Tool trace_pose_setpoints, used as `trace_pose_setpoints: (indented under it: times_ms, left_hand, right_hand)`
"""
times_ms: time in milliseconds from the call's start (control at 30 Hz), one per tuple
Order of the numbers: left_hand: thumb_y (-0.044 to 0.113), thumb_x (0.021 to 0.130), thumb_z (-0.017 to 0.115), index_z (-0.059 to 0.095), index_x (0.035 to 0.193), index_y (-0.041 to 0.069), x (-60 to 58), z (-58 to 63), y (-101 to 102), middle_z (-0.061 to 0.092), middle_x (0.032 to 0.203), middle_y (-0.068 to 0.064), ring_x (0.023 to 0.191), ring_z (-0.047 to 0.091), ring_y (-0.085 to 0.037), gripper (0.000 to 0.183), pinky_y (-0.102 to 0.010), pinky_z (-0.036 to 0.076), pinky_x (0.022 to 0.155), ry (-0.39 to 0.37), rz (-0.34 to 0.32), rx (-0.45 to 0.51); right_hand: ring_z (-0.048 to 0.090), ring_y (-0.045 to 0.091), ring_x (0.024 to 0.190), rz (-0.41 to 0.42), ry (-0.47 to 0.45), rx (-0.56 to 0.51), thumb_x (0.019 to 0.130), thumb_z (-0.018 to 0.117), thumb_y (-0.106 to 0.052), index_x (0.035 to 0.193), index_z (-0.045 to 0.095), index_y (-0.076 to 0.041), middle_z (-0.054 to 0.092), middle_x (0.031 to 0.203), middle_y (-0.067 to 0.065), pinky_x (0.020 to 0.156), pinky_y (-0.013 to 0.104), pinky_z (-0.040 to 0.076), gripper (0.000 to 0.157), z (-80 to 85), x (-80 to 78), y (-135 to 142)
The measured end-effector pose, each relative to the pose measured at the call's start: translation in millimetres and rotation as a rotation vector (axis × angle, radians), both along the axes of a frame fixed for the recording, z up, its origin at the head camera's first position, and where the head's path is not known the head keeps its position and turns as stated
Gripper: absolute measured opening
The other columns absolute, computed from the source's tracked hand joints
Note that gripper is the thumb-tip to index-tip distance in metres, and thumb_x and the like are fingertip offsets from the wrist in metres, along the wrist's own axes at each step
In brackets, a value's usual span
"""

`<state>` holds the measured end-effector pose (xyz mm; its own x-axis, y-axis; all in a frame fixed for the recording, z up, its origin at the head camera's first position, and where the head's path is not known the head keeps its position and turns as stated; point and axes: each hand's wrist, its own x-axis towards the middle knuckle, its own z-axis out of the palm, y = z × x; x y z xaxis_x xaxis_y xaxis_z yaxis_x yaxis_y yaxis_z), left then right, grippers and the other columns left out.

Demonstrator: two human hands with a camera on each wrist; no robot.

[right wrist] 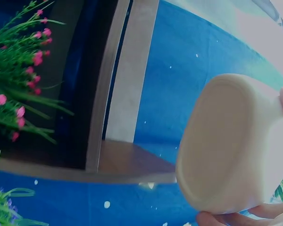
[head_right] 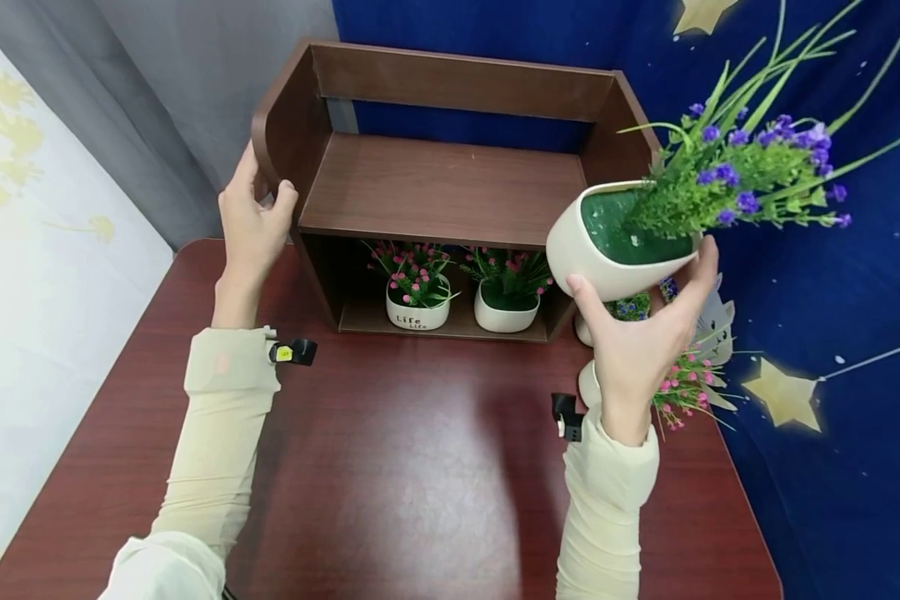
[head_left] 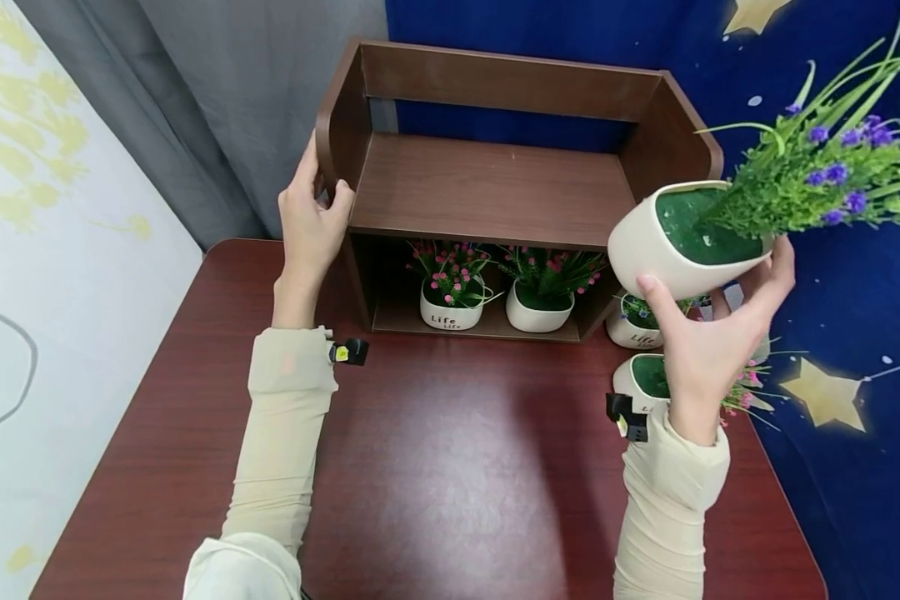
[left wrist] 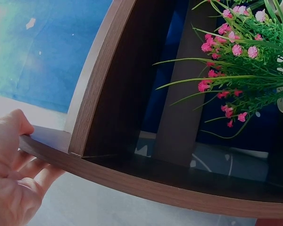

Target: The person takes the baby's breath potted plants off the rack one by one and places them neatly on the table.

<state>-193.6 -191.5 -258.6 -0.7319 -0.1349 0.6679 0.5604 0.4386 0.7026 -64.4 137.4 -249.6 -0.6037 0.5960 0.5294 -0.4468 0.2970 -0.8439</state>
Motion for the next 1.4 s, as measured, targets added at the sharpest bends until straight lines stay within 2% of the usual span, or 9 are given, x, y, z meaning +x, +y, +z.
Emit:
trace_pose_setpoints:
  times_ms: [133, 400, 600, 733, 833, 1000, 1200, 1300, 1400]
  left_hand:
    - [-0.002, 0.084, 0.046, 0.045, 0.138, 0.01, 0.7, 0.3, -0.2, 0.057, 0.127, -0.001, 0.093, 0.055, -0.008, 0.056, -0.019, 0.033, 0.054, -0.004, 0.004, 0.006]
    - [-0.002, 0.084, 0.045, 0.046, 0.138, 0.009, 0.1, 0.6, 1.1, 0.057, 0.127, 0.0, 0.094, 0.056, -0.009, 0.055, -0.018, 0.036, 0.058, 0.001, 0.006, 0.007]
    - [-0.003, 0.084, 0.045, 0.045, 0.139, 0.01, 1.3, 0.2, -0.5, 0.057, 0.127, 0.001, 0.084, 0.052, -0.006, 0.056, -0.019, 0.031, 0.052, -0.001, 0.021, 0.004]
    - [-0.003, 0.084, 0.045, 0.045, 0.139, 0.008, 1.2, 0.1, 0.9, 0.057, 0.127, -0.002, 0.088, 0.054, -0.009, 0.056, -0.019, 0.031, 0.051, 0.0, 0.005, 0.002]
    - [-0.004, 0.084, 0.046, 0.045, 0.138, 0.008, 0.8, 0.1, 1.8, 0.057, 0.127, -0.002, 0.09, 0.054, -0.011, 0.056, -0.019, 0.03, 0.051, 0.005, 0.003, 0.004]
    - [-0.004, 0.083, 0.046, 0.046, 0.138, 0.009, 1.2, -1.0, 2.1, 0.057, 0.126, -0.001, 0.087, 0.053, -0.008, 0.056, -0.017, 0.029, 0.049, 0.006, 0.013, 0.002]
    - [-0.004, 0.084, 0.046, 0.046, 0.138, 0.009, 0.8, -1.2, 2.5, 0.057, 0.127, 0.0, 0.086, 0.052, -0.006, 0.056, -0.018, 0.028, 0.049, 0.011, 0.017, -0.005]
    - [-0.003, 0.084, 0.046, 0.046, 0.138, 0.01, 1.1, -0.7, 2.2, 0.057, 0.127, 0.001, 0.086, 0.052, -0.006, 0.056, -0.018, 0.028, 0.049, 0.009, 0.023, 0.0]
    - [-0.003, 0.084, 0.046, 0.046, 0.138, 0.01, 0.1, -1.5, 1.8, 0.057, 0.126, 0.001, 0.086, 0.052, -0.006, 0.056, -0.018, 0.028, 0.049, 0.01, 0.023, -0.003]
  right_hand:
    - [0.046, 0.025, 0.118, 0.01, 0.02, -0.032, 0.055, 0.084, -0.002, 0.141, 0.033, -0.009, 0.043, 0.134, 0.008, 0.096, 0.034, 0.039, 0.1, -9.1, 8.1, 7.1]
    - [0.039, 0.024, 0.121, 0.02, 0.004, -0.061, 0.056, 0.082, 0.002, 0.141, 0.033, -0.007, 0.042, 0.136, 0.008, 0.094, 0.031, 0.038, 0.099, -29.8, 22.7, 14.5]
    - [0.037, 0.026, 0.121, 0.043, 0.046, -0.093, 0.055, 0.082, 0.005, 0.141, 0.032, -0.006, 0.041, 0.137, 0.009, 0.09, 0.028, 0.038, 0.099, -45.5, 26.0, 14.6]
    - [0.035, 0.024, 0.124, 0.036, 0.057, -0.106, 0.055, 0.081, 0.005, 0.14, 0.032, -0.005, 0.041, 0.137, 0.009, 0.092, 0.029, 0.037, 0.099, -58.4, 29.1, 14.6]
    - [0.033, 0.023, 0.126, 0.032, 0.018, -0.11, 0.057, 0.08, 0.005, 0.141, 0.029, -0.005, 0.038, 0.139, 0.008, 0.097, 0.032, 0.034, 0.099, -69.4, 31.6, 14.7]
    - [0.033, 0.021, 0.125, 0.046, -0.074, -0.091, 0.059, 0.079, 0.004, 0.141, 0.029, -0.006, 0.036, 0.139, 0.008, 0.096, 0.032, 0.033, 0.096, -92.4, 34.8, 15.7]
    - [0.031, 0.021, 0.128, 0.094, -0.135, -0.071, 0.058, 0.079, 0.007, 0.141, 0.028, -0.013, 0.034, 0.139, 0.007, 0.102, 0.037, 0.031, 0.099, -122.0, 36.4, 22.1]
    - [0.033, 0.02, 0.125, 0.104, -0.183, -0.027, 0.059, 0.079, 0.007, 0.142, 0.029, -0.015, 0.034, 0.139, 0.005, 0.101, 0.037, 0.033, 0.1, -131.5, 37.1, 23.7]
    - [0.035, 0.017, 0.121, 0.068, -0.245, 0.045, 0.06, 0.08, 0.004, 0.139, 0.033, -0.013, 0.036, 0.134, 0.004, 0.099, 0.036, 0.035, 0.094, -135.4, 39.2, 20.6]
